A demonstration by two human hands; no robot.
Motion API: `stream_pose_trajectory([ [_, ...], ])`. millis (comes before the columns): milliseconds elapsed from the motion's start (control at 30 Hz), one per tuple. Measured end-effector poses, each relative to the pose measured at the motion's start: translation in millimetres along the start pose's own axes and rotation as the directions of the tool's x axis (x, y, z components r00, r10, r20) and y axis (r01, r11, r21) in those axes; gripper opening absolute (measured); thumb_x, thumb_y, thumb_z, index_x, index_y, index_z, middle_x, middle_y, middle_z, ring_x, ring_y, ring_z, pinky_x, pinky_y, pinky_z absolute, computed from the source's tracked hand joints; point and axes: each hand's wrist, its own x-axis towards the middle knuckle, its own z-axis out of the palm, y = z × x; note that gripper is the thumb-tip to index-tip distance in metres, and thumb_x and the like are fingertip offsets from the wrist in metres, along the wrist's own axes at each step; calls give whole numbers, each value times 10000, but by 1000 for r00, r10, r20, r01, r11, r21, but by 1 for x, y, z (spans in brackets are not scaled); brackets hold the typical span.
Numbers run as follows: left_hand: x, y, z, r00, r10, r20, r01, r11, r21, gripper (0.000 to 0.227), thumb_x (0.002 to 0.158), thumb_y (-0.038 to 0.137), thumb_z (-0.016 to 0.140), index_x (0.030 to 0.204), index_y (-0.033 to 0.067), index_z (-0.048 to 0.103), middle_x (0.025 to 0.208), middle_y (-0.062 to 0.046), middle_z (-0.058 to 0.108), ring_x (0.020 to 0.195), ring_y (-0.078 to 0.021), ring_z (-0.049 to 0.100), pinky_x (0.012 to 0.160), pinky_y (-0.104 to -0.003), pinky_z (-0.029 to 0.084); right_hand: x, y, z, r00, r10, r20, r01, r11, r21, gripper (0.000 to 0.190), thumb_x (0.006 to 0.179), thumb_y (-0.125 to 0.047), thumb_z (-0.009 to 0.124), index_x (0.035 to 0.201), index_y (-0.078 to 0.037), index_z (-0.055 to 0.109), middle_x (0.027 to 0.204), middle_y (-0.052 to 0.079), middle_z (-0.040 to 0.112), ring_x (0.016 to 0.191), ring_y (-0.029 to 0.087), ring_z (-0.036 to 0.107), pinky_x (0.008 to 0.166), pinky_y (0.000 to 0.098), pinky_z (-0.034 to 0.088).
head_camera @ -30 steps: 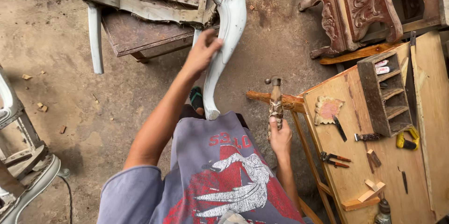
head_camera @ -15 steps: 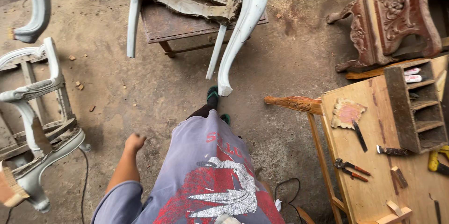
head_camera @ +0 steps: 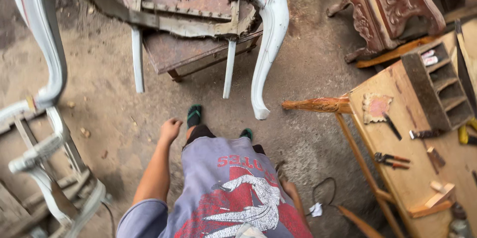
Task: The person uses a chisel to shape a small wooden piece, then fits it into a broken section of a white chair leg. They secure the piece by hammering nails into the leg and continue to adjust and hammer the joint.
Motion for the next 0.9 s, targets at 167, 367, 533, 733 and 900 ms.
stream_pose_trajectory([
  [167,99,29,-17,979,178,103,-170,982,-81,371,954,389,603,1010,64,773,914,-177,756,904,-339,732,820,-440,552,-1,-99,19,973,-66,-221,78,996,46,718,862,-649,714,831,69,743,767,205,714,743,300,698,697,443,532],
  [367,139,-2,-66,952,112,285,-158,977,145,461,978,465,576,905,66,795,859,-182,756,884,-352,735,834,-447,555,-28,-125,68,983,-46,-180,148,779,609,506,923,-538,703,856,-37,694,647,78,613,521,212,606,483,368,459],
  [533,138,-41,-107,935,-95,341,-18,949,314,427,933,417,606,900,51,823,945,-209,771,972,-374,733,909,-448,553,-46,-104,105,977,66,-201,121,605,787,393,955,-431,684,868,-48,660,629,37,594,445,147,568,398,314,431],
  [733,149,-49,-123,929,-136,343,-4,926,378,385,905,343,640,1059,18,775,1051,-279,738,1066,-420,692,958,-472,529,-74,-120,78,901,116,-418,305,516,801,264,957,-290,726,965,-40,641,725,20,607,508,132,570,436,305,463],
  [900,183,-31,-114,942,-41,333,-47,966,254,382,935,352,639,1120,36,746,1026,-253,732,1035,-417,689,911,-472,533,-131,-184,31,669,-159,-726,702,455,547,299,1025,-251,647,1189,-16,561,882,4,609,684,82,592,544,259,526],
])
